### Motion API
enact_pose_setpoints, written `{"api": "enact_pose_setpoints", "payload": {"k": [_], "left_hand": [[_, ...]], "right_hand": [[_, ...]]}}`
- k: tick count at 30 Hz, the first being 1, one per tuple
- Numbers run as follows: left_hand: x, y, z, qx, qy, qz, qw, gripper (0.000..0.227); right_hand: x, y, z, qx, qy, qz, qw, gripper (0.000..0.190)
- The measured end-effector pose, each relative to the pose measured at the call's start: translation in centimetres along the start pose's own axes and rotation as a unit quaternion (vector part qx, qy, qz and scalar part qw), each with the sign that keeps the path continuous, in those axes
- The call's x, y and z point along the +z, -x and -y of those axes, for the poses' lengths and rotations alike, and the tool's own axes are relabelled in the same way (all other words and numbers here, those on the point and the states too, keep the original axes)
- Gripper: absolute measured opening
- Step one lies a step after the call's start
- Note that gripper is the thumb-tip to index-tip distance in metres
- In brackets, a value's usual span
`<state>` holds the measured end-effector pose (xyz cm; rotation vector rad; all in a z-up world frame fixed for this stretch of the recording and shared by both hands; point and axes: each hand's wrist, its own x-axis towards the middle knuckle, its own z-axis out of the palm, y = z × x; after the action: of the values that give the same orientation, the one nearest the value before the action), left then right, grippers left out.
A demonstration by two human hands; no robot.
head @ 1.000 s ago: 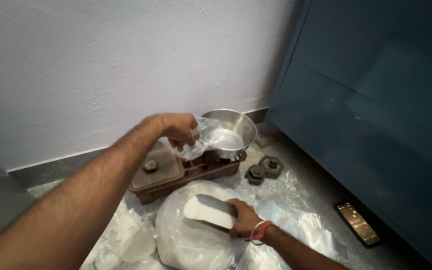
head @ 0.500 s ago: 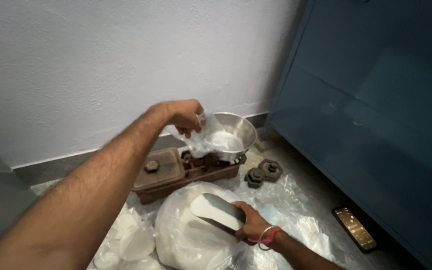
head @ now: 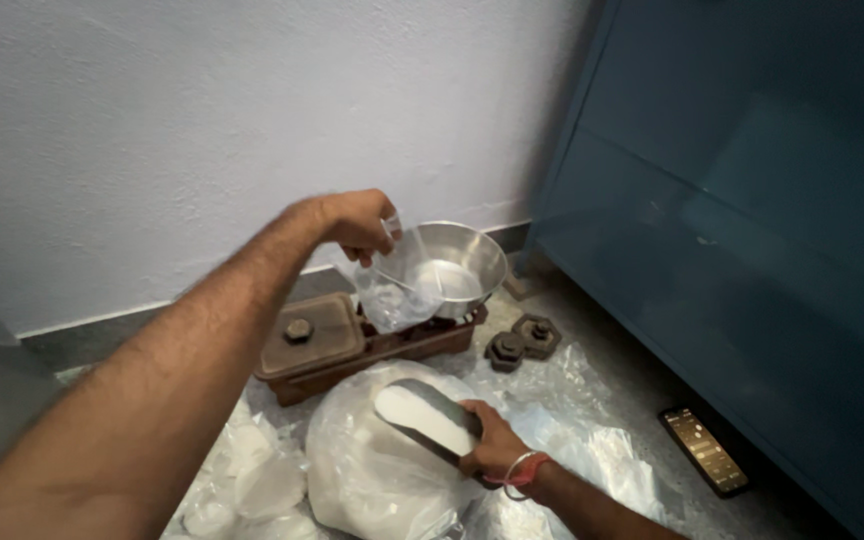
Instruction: The person scoops a white powder from a large bag using a metal scoop and pours it into a metal bowl placed on a mechanical scale. They repeatedly add powder, adjust the bowl, and tie off small plastic bags containing the powder.
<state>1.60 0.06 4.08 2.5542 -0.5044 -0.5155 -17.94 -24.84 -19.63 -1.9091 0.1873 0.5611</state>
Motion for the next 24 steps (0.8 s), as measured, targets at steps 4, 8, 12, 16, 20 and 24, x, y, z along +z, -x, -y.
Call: {"api": "enact_pose_setpoints", "payload": {"k": [4, 8, 12, 16, 20, 24], "left_hand": [[0.1, -0.4, 0.0, 0.003, -0.011, -0.009, 1.0, 0.037], [-0.1, -0.4, -0.5, -0.003, -0.006, -0.017, 1.0, 0.036], [-0.4, 0.1, -0.7, -0.003, -0.002, -0.014, 1.0, 0.037], [-0.6, 0.4, -1.0, -0.003, -0.008, -0.024, 1.0, 0.036], [-0.4, 0.6, -1.3, -0.001, -0.004, -0.027, 1.0, 0.036], [-0.6, 0.7, -1.4, 0.005, 0.002, -0.028, 1.0, 0.037]], "right_hand": [[0.3, 0.3, 0.4, -0.023, -0.018, 0.036, 0.999, 0.093], [0.1, -0.5, -0.3, -0.058, 0.001, 0.018, 0.998, 0.094], [0.2, -1.2, -1.3, -0.091, 0.08, -0.058, 0.991, 0.093], [-0.5, -1.0, -1.0, -0.054, 0.018, 0.026, 0.998, 0.091], [-0.3, -0.2, -0.1, -0.056, 0.044, -0.017, 0.997, 0.093], [0.0, 0.4, 0.6, -0.034, 0.001, 0.01, 0.999, 0.093]]}}
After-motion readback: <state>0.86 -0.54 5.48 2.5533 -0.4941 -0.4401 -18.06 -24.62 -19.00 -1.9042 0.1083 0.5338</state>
